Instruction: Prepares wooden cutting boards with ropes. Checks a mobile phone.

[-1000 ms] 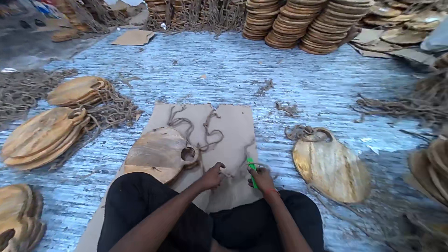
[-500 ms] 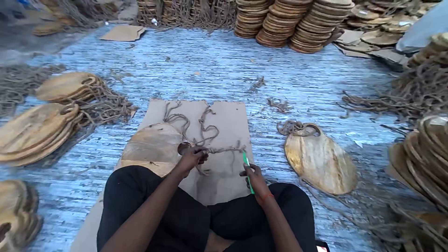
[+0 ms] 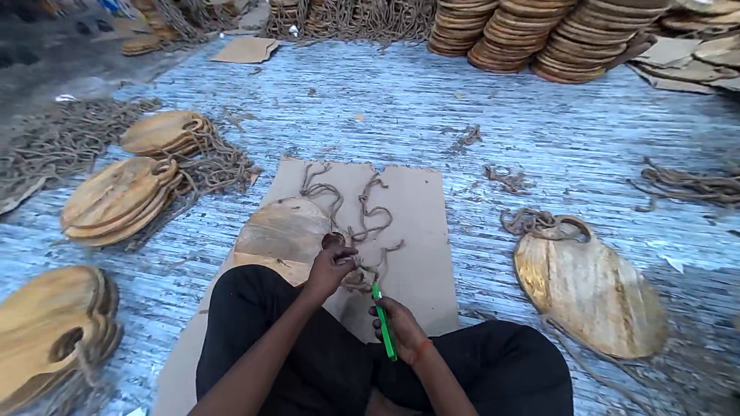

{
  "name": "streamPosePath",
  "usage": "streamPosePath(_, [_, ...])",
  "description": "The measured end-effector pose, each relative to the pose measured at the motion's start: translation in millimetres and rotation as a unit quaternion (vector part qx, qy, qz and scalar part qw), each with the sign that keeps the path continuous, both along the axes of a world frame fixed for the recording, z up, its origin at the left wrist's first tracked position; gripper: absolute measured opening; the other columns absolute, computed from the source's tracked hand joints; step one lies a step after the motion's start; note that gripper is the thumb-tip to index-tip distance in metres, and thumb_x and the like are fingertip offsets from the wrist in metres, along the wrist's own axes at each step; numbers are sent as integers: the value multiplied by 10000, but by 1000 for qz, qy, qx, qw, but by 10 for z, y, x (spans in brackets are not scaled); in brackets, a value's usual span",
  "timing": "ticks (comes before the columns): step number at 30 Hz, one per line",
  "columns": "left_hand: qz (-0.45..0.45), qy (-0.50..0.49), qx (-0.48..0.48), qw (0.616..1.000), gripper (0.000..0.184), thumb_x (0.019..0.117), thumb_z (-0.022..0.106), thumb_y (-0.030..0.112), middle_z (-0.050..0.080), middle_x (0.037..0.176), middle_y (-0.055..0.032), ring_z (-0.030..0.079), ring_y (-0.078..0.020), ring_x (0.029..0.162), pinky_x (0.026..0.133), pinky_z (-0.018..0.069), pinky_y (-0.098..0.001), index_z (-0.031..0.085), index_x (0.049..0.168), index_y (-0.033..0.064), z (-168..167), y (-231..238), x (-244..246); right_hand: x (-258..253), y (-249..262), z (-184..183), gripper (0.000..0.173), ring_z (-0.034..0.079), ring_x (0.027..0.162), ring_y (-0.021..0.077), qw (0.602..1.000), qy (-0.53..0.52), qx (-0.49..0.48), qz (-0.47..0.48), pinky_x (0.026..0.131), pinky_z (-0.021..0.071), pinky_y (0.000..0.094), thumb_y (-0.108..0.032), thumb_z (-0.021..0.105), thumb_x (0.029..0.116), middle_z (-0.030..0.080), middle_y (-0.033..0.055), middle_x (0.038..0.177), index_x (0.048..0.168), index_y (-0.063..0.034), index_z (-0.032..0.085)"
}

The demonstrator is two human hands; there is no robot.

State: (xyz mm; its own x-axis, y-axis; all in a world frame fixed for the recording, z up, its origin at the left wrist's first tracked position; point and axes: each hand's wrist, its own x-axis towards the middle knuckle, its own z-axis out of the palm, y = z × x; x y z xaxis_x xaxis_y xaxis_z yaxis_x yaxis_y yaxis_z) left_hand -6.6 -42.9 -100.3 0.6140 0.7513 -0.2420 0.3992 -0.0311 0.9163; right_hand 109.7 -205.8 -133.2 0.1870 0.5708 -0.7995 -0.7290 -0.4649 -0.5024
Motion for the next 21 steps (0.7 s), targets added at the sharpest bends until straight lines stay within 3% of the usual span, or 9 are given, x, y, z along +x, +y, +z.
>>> streamPosePath(4, [81, -24, 42, 996, 287, 977, 699, 97, 678, 1177, -127, 703, -194, 960, 883, 600, -389, 670, 1256, 33, 75, 99, 112, 82, -122, -126, 282, 484, 493, 93, 996, 3, -11, -84, 424, 410, 221, -221, 430, 1102, 582, 41, 774, 1261, -36, 572])
streamPosePath(7, [99, -84, 50, 990, 300, 954, 714, 57, 687, 1097, -118, 682, -191, 908, 840, 586, -377, 651, 1246, 28, -13, 146, 136, 200, -259, -76, 334, 488, 501, 82, 999, -20, 7, 29, 436, 394, 204, -231, 410, 1112, 611, 38, 781, 1304, -39, 604])
streamPosePath(10, [66, -100, 26, 992, 307, 922, 725, 10, 687, 1148, -108, 693, -183, 908, 836, 595, -357, 645, 1218, 20, -23, 88, 156, 185, -274, -57, 322, 506, 534, 75, 991, -37, 59, 110, 458, 404, 201, -226, 423, 1108, 630, 31, 834, 1316, -50, 594])
streamPosePath(13, [15, -103, -3, 995, 293, 873, 748, -3, 692, 1138, -88, 703, -176, 867, 802, 609, -341, 659, 1151, 27, -34, -12, 145, 136, -183, -129, 294, 535, 565, 84, 990, -58, 94, 90, 482, 443, 212, -184, 448, 1093, 633, 39, 872, 1318, -38, 566])
streamPosePath(17, [-53, -70, -27, 996, 252, 873, 792, 80, 709, 1016, -68, 694, -148, 791, 752, 606, -316, 672, 1090, 33, -121, -149, 110, 195, -122, -163, 295, 547, 580, 90, 985, -84, 121, 85, 503, 462, 221, -151, 467, 1064, 644, 49, 908, 1316, -27, 556])
streamPosePath(21, [-37, -38, -99, 994, 247, 906, 727, 30, 694, 993, -99, 701, -161, 774, 770, 614, -328, 608, 1117, -11, -106, -237, 145, 218, -145, -186, 279, 532, 565, 81, 979, -102, 163, 61, 492, 458, 214, -144, 482, 1018, 621, 35, 872, 1256, -27, 571])
